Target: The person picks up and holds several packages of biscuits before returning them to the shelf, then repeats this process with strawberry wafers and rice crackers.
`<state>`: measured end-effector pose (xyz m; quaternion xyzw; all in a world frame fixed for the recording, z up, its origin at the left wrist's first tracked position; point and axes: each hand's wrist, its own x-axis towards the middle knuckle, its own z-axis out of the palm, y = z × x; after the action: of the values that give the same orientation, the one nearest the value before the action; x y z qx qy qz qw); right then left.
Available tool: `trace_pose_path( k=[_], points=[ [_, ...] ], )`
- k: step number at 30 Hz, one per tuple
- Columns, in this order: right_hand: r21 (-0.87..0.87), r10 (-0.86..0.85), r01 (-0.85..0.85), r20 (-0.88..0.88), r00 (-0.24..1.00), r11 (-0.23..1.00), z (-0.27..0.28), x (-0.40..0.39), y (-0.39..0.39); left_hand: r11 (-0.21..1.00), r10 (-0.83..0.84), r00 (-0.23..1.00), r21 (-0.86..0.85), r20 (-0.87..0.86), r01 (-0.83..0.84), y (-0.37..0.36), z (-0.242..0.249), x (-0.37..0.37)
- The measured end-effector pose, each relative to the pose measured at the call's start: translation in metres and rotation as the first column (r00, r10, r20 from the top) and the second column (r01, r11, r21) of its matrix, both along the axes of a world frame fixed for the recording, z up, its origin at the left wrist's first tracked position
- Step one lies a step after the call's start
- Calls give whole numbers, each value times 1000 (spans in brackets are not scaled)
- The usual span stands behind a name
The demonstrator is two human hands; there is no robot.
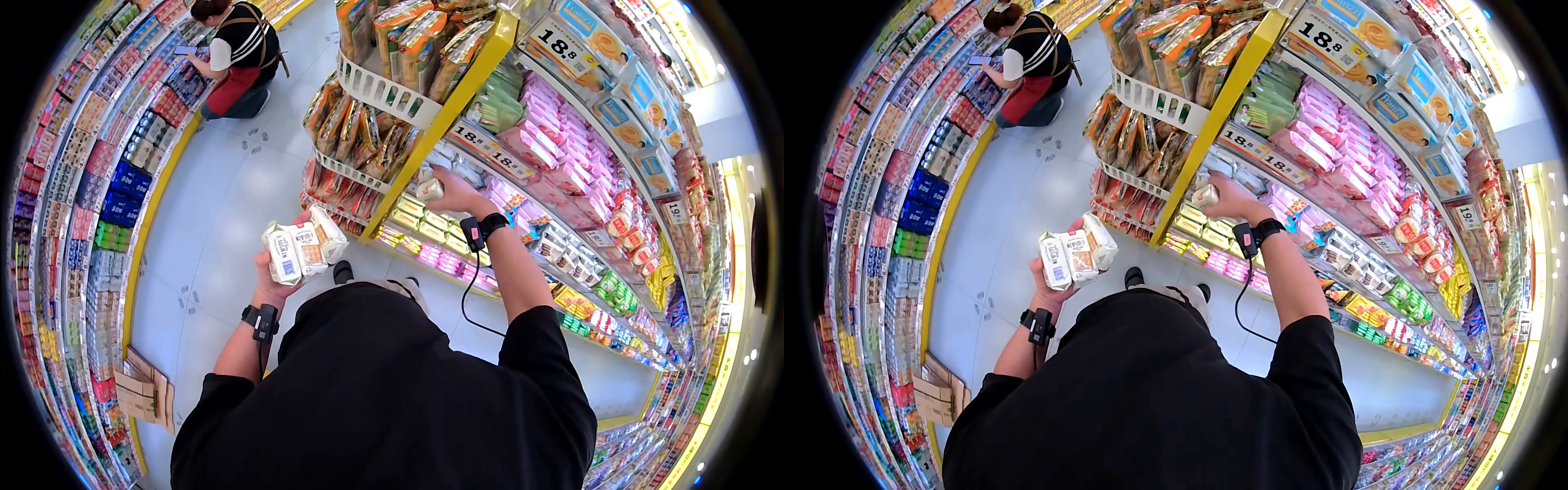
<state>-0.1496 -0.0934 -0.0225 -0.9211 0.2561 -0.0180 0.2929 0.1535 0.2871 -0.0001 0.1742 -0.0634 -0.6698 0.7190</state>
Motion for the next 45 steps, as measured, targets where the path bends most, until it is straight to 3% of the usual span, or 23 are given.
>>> trace_pose_path(
  k=[7,10,17,22,25,27,29,37,43,45],
  points=[
    [237,-311,300,12,950,924,17,-21,0,999,-28,1000,-23,-4,28,-6,1,4],
    [215,-301,310,-73,951,926,9,-36,-2,998,-52,999,-22,-9,52,-9,-2,7],
    [160,-316,310,14,949,937,-4,-36,14,988,-150,988,-45,-29,149,-32,-13,6],
    [410,-490,400,142,860,820,2,-51,28,976,-214,977,-42,-3,214,-59,-4,-1],
    [405,-512,407,195,837,819,18,-66,42,960,-264,964,-102,-15,262,-77,6,-10],
    [370,-552,487,90,829,792,23,-84,54,937,-327,944,-145,-46,317,-94,4,-14],
    [320,-596,519,226,770,792,19,-96,77,927,-357,931,-152,-80,342,-104,3,-19],
    [484,-829,680,216,516,550,-2,-140,123,907,-414,910,-96,-37,409,-136,6,-36],
    [481,-912,776,254,321,407,-15,-156,119,926,-376,926,-25,-8,376,-145,6,-56],
    [417,-865,762,311,393,496,-15,-158,106,934,-357,934,6,-3,357,-146,6,-61]
  ],
)
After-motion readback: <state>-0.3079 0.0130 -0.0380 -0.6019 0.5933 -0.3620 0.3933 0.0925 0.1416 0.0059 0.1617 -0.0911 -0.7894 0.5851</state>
